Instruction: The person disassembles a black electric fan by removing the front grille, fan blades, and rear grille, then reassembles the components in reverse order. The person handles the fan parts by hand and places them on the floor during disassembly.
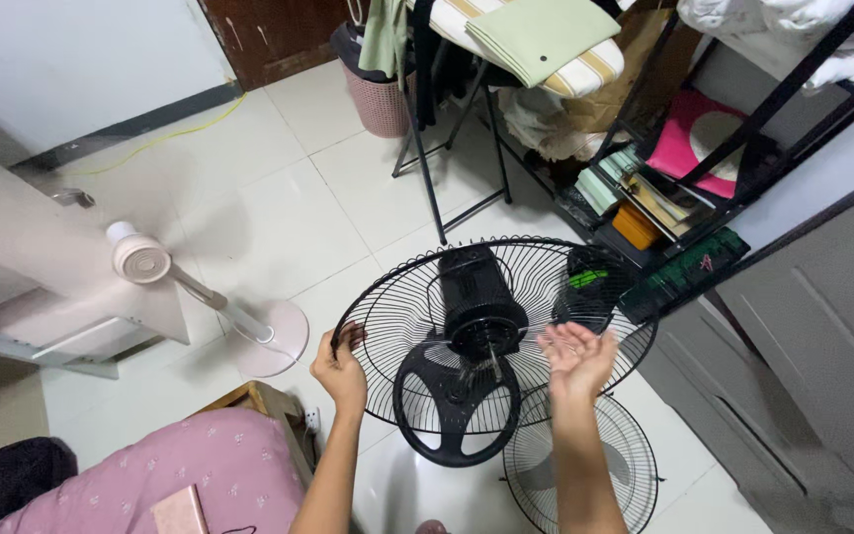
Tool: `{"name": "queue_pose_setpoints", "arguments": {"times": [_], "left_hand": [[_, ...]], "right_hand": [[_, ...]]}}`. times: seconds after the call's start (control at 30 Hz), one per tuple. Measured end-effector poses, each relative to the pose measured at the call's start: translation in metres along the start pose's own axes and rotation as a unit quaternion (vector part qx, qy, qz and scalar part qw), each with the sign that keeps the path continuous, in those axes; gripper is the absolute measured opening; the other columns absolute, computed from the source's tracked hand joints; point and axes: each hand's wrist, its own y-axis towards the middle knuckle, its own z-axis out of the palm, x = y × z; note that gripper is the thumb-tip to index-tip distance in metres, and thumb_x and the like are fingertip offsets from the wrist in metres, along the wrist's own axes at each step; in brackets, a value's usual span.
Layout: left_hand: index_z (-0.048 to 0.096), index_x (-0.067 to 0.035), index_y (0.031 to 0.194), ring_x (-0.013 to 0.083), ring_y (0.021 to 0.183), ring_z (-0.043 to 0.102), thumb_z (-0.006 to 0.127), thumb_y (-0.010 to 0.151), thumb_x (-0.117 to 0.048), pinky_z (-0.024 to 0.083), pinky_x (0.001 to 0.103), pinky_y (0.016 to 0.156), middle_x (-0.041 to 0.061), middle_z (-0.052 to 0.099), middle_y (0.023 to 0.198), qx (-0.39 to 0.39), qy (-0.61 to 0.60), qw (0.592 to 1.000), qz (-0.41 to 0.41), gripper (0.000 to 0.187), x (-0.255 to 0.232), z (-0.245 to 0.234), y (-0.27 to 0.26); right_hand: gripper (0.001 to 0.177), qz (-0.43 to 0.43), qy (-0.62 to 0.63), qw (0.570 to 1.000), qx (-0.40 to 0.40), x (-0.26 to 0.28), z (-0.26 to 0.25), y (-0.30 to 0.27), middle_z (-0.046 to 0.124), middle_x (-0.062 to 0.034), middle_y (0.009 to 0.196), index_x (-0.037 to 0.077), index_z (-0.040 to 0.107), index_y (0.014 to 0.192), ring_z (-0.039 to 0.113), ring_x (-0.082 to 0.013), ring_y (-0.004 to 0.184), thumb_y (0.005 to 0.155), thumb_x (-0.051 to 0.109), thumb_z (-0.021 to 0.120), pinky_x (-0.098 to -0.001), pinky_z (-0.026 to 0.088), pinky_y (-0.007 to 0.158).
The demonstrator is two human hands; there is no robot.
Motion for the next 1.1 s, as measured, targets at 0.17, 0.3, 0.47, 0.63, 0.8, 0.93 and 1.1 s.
{"name": "queue_pose_setpoints", "arguments": {"times": [0.17,0.3,0.47,0.63,0.8,0.93,1.1], "left_hand": [[0.069,0.009,0.104,0.0173,0.084,0.074,0.049,0.099,0.012,0.062,0.031,0.083,0.012,0.074,0.091,-0.002,0.001,1.000,-0.011,0.021,0.000,0.007,-0.001],[0.069,0.009,0.104,0.0176,0.086,0.073,0.048,0.099,0.012,0.062,0.032,0.085,0.012,0.074,0.093,-0.003,-0.015,1.000,-0.009,0.021,-0.001,0.002,-0.002],[0.068,0.009,0.104,0.0182,0.086,0.074,0.046,0.098,0.013,0.062,0.032,0.085,0.012,0.074,0.093,0.001,-0.015,1.000,-0.007,0.023,-0.003,0.000,-0.004],[0.069,0.010,0.105,0.0193,0.085,0.073,0.050,0.099,0.013,0.062,0.033,0.084,0.013,0.074,0.093,-0.009,0.009,1.000,0.002,0.021,-0.004,0.001,-0.004],[0.068,0.010,0.105,0.0185,0.087,0.074,0.046,0.097,0.014,0.062,0.033,0.086,0.013,0.074,0.095,-0.001,-0.014,1.000,-0.002,0.023,-0.005,0.000,-0.005],[0.069,0.010,0.104,0.0183,0.086,0.074,0.045,0.099,0.013,0.063,0.033,0.085,0.013,0.074,0.093,-0.006,-0.006,1.000,-0.026,0.024,-0.003,0.004,-0.003],[0.068,0.010,0.104,0.0181,0.086,0.073,0.046,0.100,0.013,0.062,0.033,0.085,0.013,0.073,0.095,-0.004,-0.015,1.000,-0.009,0.023,-0.001,0.002,-0.003]], "right_hand": [[0.081,0.293,-0.005,0.954,-0.069,-0.022,0.040,-0.050,0.058,-0.0345,0.127,-0.007,0.043,0.135,0.059,-0.0455,0.117,0.103,0.065,0.021,-0.0599,0.045,0.097],[0.080,0.153,0.034,0.986,-0.061,-0.006,0.043,-0.065,0.054,-0.0344,0.117,-0.014,0.045,0.133,0.057,-0.0478,0.111,0.109,0.059,0.023,-0.0608,0.052,0.095],[0.068,0.046,-0.014,0.996,-0.073,-0.014,0.017,-0.059,0.055,-0.0285,0.108,-0.009,0.049,0.121,0.059,-0.0428,0.104,0.114,0.055,0.026,-0.0608,0.054,0.093],[0.061,0.283,0.044,0.957,-0.052,-0.046,0.000,-0.036,0.059,-0.0236,0.104,-0.002,0.051,0.110,0.061,-0.0380,0.098,0.117,0.053,0.028,-0.0604,0.054,0.091],[0.053,0.007,-0.011,1.000,0.001,-0.044,-0.016,-0.019,0.059,-0.0171,0.102,0.008,0.049,0.097,0.061,-0.0338,0.094,0.118,0.052,0.029,-0.0636,0.054,0.090],[0.073,0.240,-0.021,0.964,-0.113,-0.054,-0.008,-0.025,0.049,-0.0264,0.136,-0.002,0.049,0.132,0.051,-0.0378,0.125,0.102,0.061,0.025,-0.0660,0.039,0.107],[0.091,-0.001,0.075,0.993,-0.092,-0.043,-0.002,-0.060,-0.004,-0.0470,0.159,-0.023,0.018,0.157,0.019,-0.0592,0.151,0.116,0.057,0.031,-0.0659,0.048,0.113]]}}
